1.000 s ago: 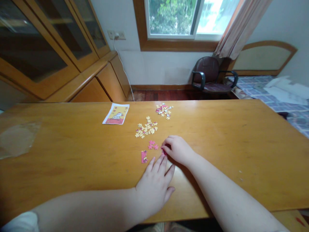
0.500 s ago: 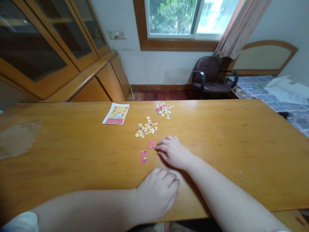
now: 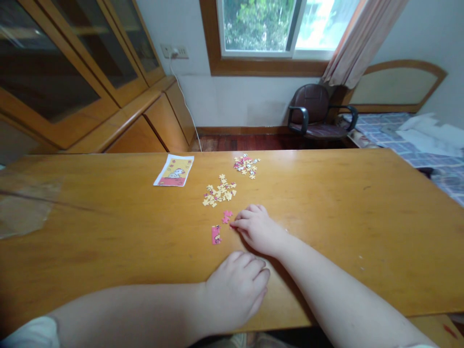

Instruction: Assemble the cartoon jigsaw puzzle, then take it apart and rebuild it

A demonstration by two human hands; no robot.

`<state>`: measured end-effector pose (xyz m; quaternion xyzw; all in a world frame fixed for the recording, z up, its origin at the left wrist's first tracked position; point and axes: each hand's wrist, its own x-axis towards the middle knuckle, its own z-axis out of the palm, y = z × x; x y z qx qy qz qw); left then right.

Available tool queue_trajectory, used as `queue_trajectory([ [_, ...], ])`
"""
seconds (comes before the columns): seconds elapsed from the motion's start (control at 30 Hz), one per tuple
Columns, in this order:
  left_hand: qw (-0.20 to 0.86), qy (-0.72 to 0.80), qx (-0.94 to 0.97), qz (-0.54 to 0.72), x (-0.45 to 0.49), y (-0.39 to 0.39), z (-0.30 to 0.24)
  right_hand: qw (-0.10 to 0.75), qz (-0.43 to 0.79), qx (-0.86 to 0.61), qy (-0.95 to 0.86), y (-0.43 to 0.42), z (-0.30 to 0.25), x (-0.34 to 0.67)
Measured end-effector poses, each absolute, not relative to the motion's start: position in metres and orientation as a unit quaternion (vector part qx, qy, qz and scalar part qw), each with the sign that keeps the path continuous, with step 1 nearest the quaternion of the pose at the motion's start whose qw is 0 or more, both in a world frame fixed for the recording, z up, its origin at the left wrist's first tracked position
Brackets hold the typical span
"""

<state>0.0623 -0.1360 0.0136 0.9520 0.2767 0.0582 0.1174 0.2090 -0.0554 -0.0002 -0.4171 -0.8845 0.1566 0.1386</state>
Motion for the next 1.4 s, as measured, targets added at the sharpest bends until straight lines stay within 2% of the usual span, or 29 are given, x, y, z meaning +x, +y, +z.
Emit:
queue_trajectory([
  [0.2, 0.118, 0.272, 0.953, 0.062, 0.062, -0.136, 0.013, 0.168, 0.146, -0.426, -0.877, -0.055, -0.001, 0.207],
  [0.53, 0.095, 0.281, 0.953, 0.068, 0.062, -0.137, 0.013, 0.162, 0.142, -0.432, -0.876, -0.057, -0.002, 0.205],
  [0.77, 0.028, 0.470, 0.882, 0.000, 0.060, -0.121, 0.019, 0.118, 0.200, -0.463, -0.855, -0.045, 0.014, 0.227],
  [1.0, 0.027, 0.581, 0.813, -0.036, 0.048, -0.086, 0.028, 0.091, 0.250, -0.451, -0.852, -0.040, 0.015, 0.233],
  [1.4, 0.078, 0.571, 0.813, -0.081, 0.042, -0.072, 0.027, 0.130, 0.268, -0.427, -0.854, -0.032, 0.000, 0.233],
])
